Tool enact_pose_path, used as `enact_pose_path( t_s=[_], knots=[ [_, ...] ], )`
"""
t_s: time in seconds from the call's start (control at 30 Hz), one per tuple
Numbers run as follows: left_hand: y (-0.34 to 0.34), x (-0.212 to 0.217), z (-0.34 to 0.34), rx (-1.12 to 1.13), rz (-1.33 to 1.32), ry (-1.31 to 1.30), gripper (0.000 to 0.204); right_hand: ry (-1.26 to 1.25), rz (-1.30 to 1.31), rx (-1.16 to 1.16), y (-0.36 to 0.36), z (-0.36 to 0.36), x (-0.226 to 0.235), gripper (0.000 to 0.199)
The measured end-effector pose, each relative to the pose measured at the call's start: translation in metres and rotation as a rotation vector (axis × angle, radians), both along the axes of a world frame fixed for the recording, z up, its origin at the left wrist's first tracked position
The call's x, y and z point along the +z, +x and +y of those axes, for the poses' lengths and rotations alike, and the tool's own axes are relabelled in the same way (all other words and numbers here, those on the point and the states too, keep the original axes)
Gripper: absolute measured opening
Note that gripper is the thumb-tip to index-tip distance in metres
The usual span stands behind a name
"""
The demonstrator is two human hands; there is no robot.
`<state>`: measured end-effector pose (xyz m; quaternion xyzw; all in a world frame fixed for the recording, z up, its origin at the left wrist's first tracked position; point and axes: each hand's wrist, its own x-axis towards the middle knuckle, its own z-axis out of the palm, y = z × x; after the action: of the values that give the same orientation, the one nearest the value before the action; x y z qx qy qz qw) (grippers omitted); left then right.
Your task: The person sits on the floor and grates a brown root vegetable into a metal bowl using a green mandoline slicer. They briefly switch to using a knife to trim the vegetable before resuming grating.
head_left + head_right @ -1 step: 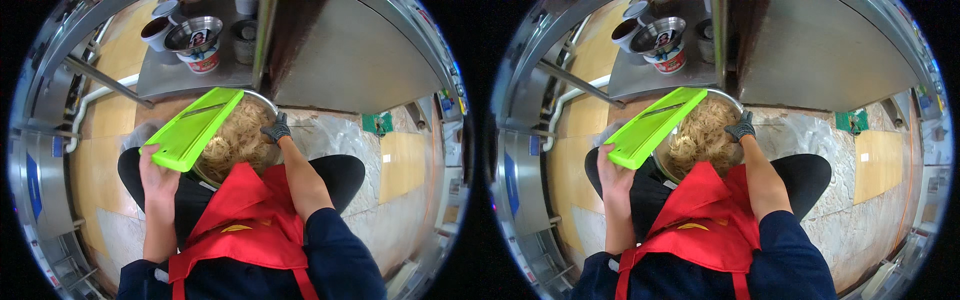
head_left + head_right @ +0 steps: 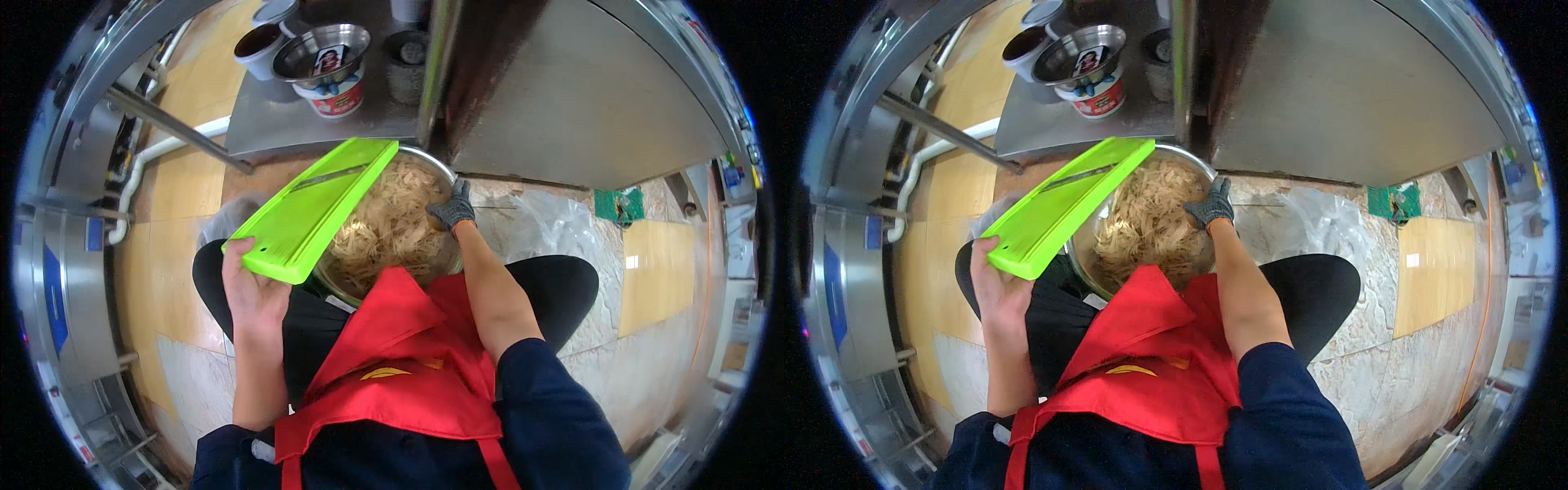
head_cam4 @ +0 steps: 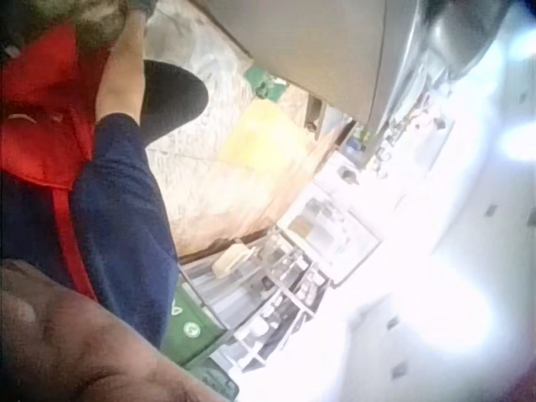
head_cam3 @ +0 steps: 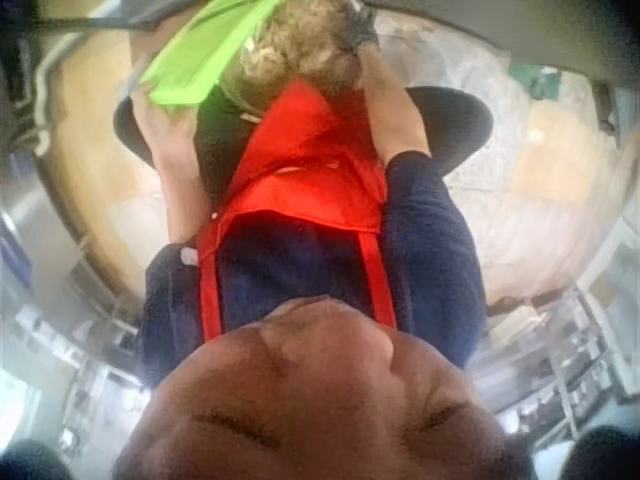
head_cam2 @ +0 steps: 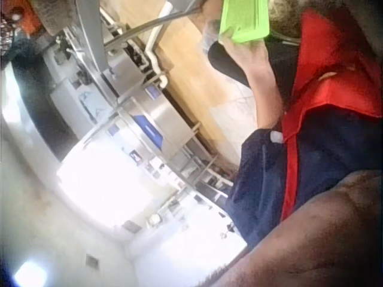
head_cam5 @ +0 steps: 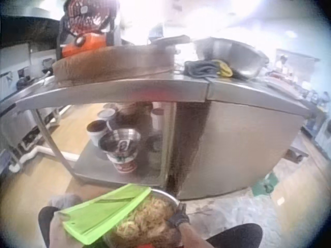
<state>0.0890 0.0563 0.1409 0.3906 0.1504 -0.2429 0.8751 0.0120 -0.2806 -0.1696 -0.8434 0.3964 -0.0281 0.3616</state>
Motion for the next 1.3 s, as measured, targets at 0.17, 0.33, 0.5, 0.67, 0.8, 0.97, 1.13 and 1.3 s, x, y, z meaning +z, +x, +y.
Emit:
enact_pose_path(
  t_s=[0.17,0.33,0.5,0.67,0.8,0.97,1.13,1.3],
  knots=[
    [-0.001,-0.001,0.002,-0.026,-0.011,0.006,0.044,0.296,0.252,0.673,0.027,0.020,0.038,0.079],
    [-0.009,-0.025,-0.028,-0.115,0.045,-0.047,0.049,0.850,-0.272,-0.104,0.003,0.005,0.071,0.050],
    [-0.033,-0.078,-0.061,-0.139,0.145,-0.158,0.050,1.058,-0.630,-0.335,-0.057,-0.031,0.143,0.054],
    [-0.061,-0.112,-0.068,-0.106,0.162,-0.243,0.038,1.079,-0.911,-0.132,-0.082,0.002,0.207,0.070],
    [-0.082,-0.112,-0.072,-0.280,0.252,-0.351,0.036,0.374,-0.600,-0.085,-0.076,0.033,0.226,0.061],
    [-0.092,-0.122,-0.066,-0.284,0.390,-0.261,0.033,-0.002,-0.167,0.284,-0.040,0.105,0.266,0.072],
    [-0.107,-0.144,-0.057,-0.275,0.248,-0.036,0.026,-0.151,-0.224,0.384,-0.022,0.117,0.243,0.068],
    [-0.107,-0.150,-0.060,-0.194,0.271,-0.102,0.031,-0.405,-0.120,0.308,0.050,0.072,0.174,0.058]
  ],
)
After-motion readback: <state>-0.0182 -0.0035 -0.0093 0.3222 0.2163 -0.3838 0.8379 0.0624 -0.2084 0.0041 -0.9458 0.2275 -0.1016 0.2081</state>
